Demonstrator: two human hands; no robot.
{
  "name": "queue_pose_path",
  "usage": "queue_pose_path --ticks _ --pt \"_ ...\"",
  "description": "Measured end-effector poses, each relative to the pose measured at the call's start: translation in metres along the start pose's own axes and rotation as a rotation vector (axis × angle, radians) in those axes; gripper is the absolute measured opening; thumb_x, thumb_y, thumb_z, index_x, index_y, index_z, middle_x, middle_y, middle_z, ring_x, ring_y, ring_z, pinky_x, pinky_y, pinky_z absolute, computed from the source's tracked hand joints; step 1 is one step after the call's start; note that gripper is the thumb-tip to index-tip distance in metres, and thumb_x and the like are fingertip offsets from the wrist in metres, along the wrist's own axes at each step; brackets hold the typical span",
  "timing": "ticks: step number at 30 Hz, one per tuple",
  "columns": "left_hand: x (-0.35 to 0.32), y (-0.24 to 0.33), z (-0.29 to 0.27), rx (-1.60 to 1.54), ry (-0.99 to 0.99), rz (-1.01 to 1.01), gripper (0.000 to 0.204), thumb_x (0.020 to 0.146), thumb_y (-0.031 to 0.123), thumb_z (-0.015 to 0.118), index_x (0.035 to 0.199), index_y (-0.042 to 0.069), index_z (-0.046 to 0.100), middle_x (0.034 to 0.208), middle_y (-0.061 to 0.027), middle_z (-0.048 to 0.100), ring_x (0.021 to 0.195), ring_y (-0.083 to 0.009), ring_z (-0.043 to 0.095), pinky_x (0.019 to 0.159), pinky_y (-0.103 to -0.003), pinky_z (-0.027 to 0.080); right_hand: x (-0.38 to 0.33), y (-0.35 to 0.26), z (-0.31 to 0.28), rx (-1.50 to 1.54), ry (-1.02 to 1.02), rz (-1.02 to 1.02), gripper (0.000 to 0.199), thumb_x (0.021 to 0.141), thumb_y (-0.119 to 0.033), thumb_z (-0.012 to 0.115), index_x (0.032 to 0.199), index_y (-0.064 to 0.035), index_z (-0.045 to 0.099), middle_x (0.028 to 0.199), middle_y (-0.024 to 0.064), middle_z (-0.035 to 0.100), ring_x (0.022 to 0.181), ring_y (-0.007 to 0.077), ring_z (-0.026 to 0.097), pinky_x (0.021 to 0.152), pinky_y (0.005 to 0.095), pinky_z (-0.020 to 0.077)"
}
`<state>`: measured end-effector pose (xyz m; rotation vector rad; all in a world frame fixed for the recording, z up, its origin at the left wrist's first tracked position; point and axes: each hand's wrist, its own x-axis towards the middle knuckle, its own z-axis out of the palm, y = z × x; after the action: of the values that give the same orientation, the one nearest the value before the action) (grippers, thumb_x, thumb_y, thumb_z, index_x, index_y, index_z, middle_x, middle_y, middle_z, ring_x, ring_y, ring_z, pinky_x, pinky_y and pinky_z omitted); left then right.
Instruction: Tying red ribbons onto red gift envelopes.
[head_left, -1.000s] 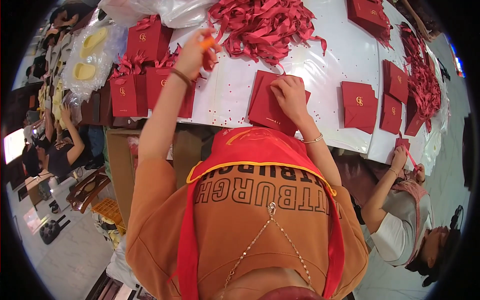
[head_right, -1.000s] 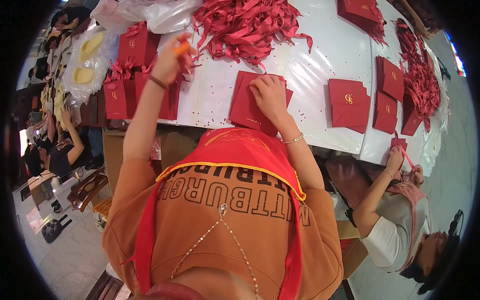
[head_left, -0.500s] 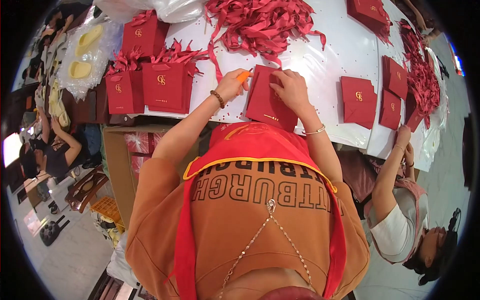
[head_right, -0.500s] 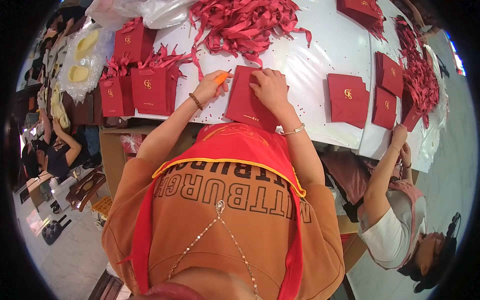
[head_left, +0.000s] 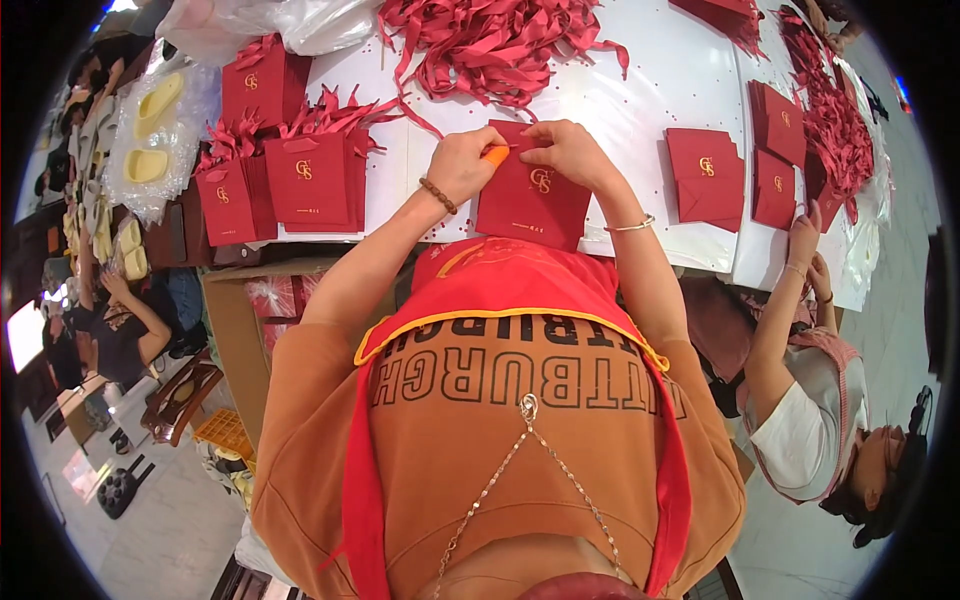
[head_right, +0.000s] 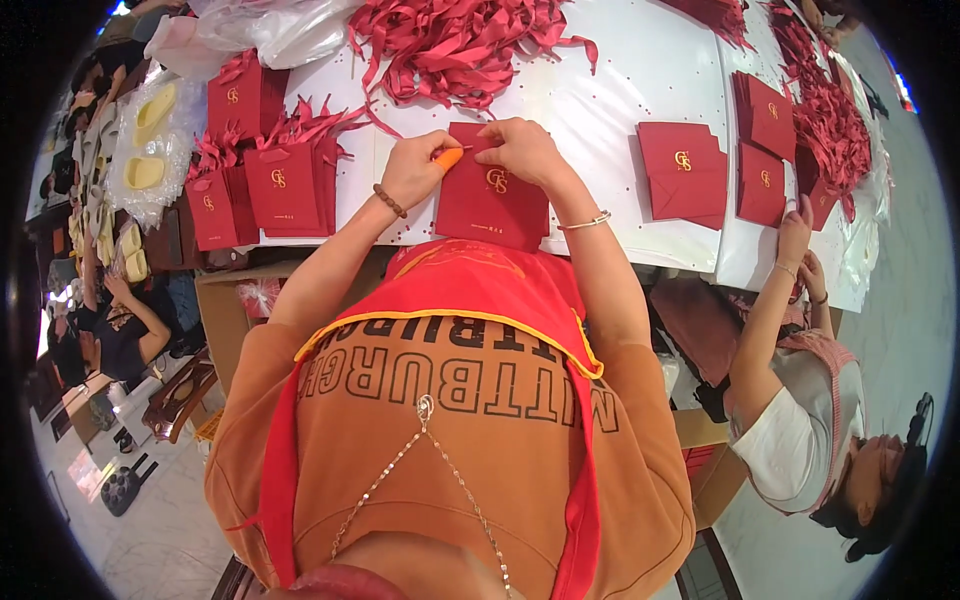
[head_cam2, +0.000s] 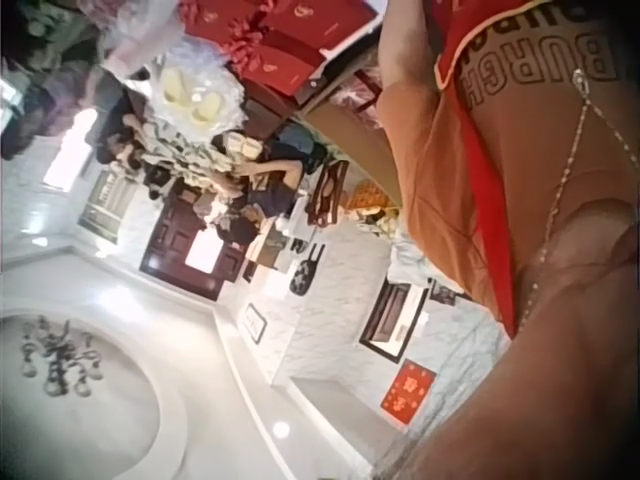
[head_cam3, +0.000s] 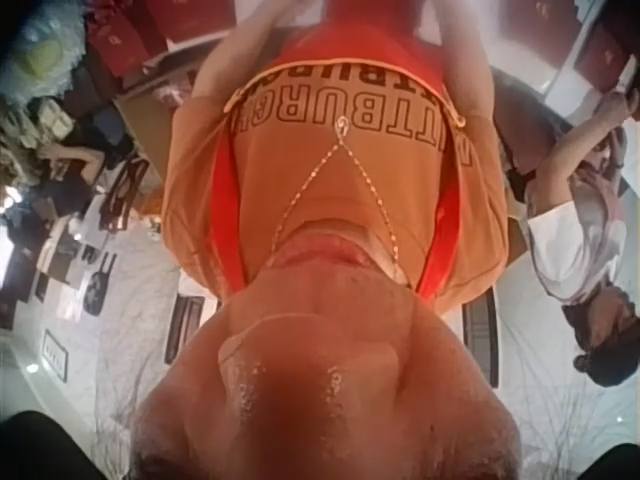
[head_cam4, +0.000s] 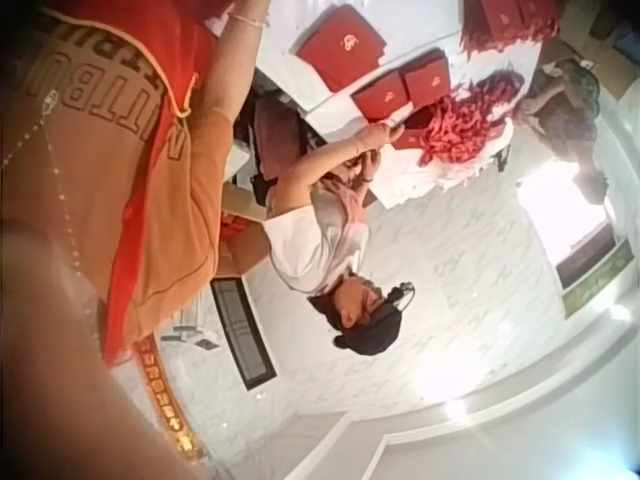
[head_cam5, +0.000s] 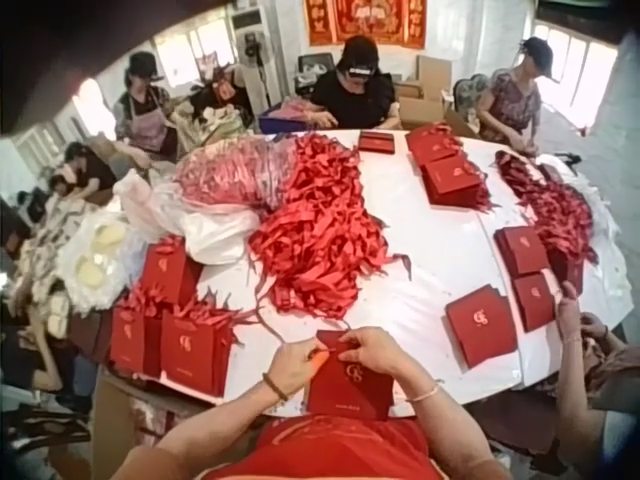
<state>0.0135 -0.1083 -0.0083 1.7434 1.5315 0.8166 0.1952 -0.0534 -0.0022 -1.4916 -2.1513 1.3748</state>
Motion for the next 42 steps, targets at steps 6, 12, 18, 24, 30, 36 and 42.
queue_pose_path --ticks 6,12,18,24,30,36,42 --pt "0.002 0.007 0.0 0.107 -0.016 0.029 0.011 0.075 0.012 0.058 0.08 0.003 0.061 0.068 -0.0136 0.061 0.059 -0.0244 0.059 0.054 -0.032 0.044 -0.004 -0.008 0.0 0.068 -0.025 0.014 0.037 0.071 -0.014 0.067 0.104 0.001 0.059 0.091 0.0137 0.062 0.083 0.0198 0.059 0.076 0.0289 0.0453" --pt "0.003 0.009 0.004 0.125 0.0 0.004 0.011 0.074 0.013 0.058 0.077 0.002 0.06 0.066 -0.0145 0.06 0.058 -0.0264 0.059 0.053 -0.033 0.044 -0.004 -0.002 0.004 0.033 0.014 -0.004 0.038 0.069 -0.022 0.067 0.103 -0.0071 0.061 0.092 0.0115 0.064 0.085 0.0239 0.06 0.075 0.0331 0.0456" --pt "0.006 0.013 0.008 0.181 0.014 -0.013 0.012 0.072 0.014 0.056 0.073 0.003 0.058 0.064 -0.0166 0.059 0.06 -0.0324 0.058 0.055 -0.04 0.044 -0.009 -0.008 0.007 -0.032 0.088 -0.039 0.035 0.069 -0.022 0.066 0.101 -0.0087 0.061 0.093 0.0121 0.063 0.086 0.0262 0.06 0.075 0.0351 0.0459" --pt "0.006 0.018 0.011 0.401 0.028 0.138 0.011 0.071 0.013 0.053 0.073 0.002 0.054 0.069 -0.0167 0.059 0.062 -0.0335 0.058 0.055 -0.042 0.045 -0.013 -0.016 0.012 -0.172 0.156 -0.106 0.027 0.071 -0.02 0.061 0.097 -0.0104 0.062 0.083 0.0132 0.063 0.08 0.0299 0.059 0.071 0.0393 0.0455" --pt "0.007 0.022 0.012 0.469 -0.016 0.125 0.011 0.071 0.012 0.052 0.074 0.002 0.054 0.072 -0.0156 0.06 0.066 -0.0336 0.058 0.058 -0.043 0.045 -0.017 -0.02 0.017 -0.175 0.203 -0.148 0.024 0.072 -0.018 0.06 0.095 -0.0114 0.061 0.075 0.0126 0.062 0.074 0.0307 0.059 0.066 0.0405 0.0451" --pt "0.018 0.012 -0.014 0.274 -0.034 0.146 0.015 0.076 0.018 0.054 0.079 0.004 0.056 0.077 -0.0114 0.057 0.076 -0.0277 0.054 0.064 -0.036 0.042 -0.02 -0.021 0.015 0.007 0.154 -0.211 0.026 0.073 -0.019 0.062 0.093 -0.0044 0.058 0.069 0.0142 0.061 0.07 0.0286 0.06 0.061 0.0391 0.0444" --pt "0.056 -0.004 -0.037 0.073 -0.558 -0.239 0.024 0.076 0.027 0.059 0.079 0.003 0.064 0.083 -0.0066 0.058 0.077 -0.0198 0.053 0.067 -0.03 0.041 -0.028 -0.032 0.015 -0.461 0.28 -0.274 0.024 0.072 -0.024 0.065 0.088 -0.0079 0.058 0.076 0.007 0.062 0.074 0.024 0.059 0.07 0.0364 0.038"
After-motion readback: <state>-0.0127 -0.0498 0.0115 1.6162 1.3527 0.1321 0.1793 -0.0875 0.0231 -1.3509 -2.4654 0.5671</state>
